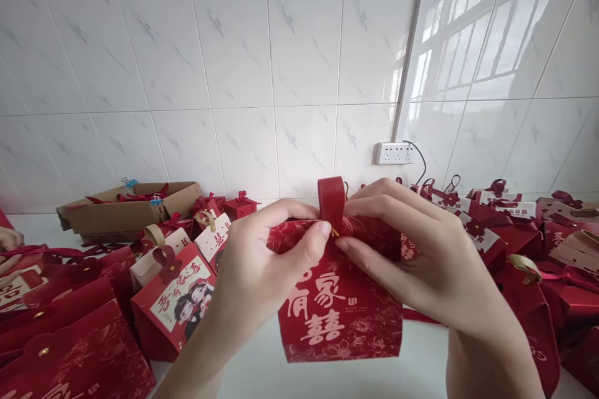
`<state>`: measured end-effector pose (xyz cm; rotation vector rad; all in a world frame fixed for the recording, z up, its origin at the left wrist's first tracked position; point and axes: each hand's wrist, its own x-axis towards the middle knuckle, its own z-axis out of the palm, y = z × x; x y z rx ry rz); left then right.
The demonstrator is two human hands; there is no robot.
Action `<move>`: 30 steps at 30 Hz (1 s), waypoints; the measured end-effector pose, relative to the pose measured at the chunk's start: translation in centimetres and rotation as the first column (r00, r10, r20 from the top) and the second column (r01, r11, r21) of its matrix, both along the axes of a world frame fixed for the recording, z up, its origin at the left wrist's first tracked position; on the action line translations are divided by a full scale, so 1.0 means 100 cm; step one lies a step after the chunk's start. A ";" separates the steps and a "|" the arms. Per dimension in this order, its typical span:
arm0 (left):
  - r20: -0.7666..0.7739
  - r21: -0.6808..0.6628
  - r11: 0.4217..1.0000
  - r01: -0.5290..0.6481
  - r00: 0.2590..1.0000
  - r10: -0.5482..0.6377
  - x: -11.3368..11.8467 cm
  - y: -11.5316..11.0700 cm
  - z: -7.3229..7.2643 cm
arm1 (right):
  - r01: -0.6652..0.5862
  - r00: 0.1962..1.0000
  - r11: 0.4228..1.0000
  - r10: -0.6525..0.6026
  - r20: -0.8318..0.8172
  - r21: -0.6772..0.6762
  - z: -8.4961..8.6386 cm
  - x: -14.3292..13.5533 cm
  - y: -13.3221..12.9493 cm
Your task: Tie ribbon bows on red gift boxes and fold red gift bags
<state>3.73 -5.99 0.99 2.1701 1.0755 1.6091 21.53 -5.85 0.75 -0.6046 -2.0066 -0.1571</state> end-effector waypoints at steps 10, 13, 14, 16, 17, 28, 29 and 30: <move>-0.042 0.007 1.000 0.014 0.999 -0.014 -0.002 0.001 0.001 | 0.042 0.999 0.988 -0.040 -0.013 0.147 -0.003 -0.003 0.003; -0.045 0.019 0.999 0.030 0.999 -0.029 -0.002 0.001 0.001 | 0.064 0.998 0.983 -0.066 0.002 0.174 -0.004 -0.003 0.004; -0.045 0.021 0.999 0.039 0.998 -0.038 -0.002 0.001 0.001 | 0.073 0.997 0.980 -0.074 0.002 0.183 -0.004 -0.003 0.004; -0.034 0.029 0.998 0.054 0.998 -0.053 -0.002 0.002 0.000 | 0.085 0.996 0.975 -0.086 -0.006 0.204 -0.004 -0.003 0.005; -0.025 0.037 0.997 0.062 0.998 -0.061 -0.002 0.003 -0.001 | 0.092 0.996 0.972 -0.092 -0.012 0.214 -0.004 -0.003 0.005; 0.025 0.160 0.987 0.005 1.000 -0.009 0.000 0.004 -0.006 | 0.284 0.958 0.846 -0.265 -0.106 0.450 -0.005 -0.012 0.001; 0.022 0.166 0.986 -0.017 1.000 0.014 0.001 0.003 -0.006 | 0.280 0.959 0.841 -0.267 -0.095 0.463 -0.004 -0.014 0.000; 0.015 0.175 0.984 -0.035 0.999 0.033 0.001 0.003 -0.007 | 0.279 0.959 0.838 -0.270 -0.087 0.468 -0.004 -0.015 -0.001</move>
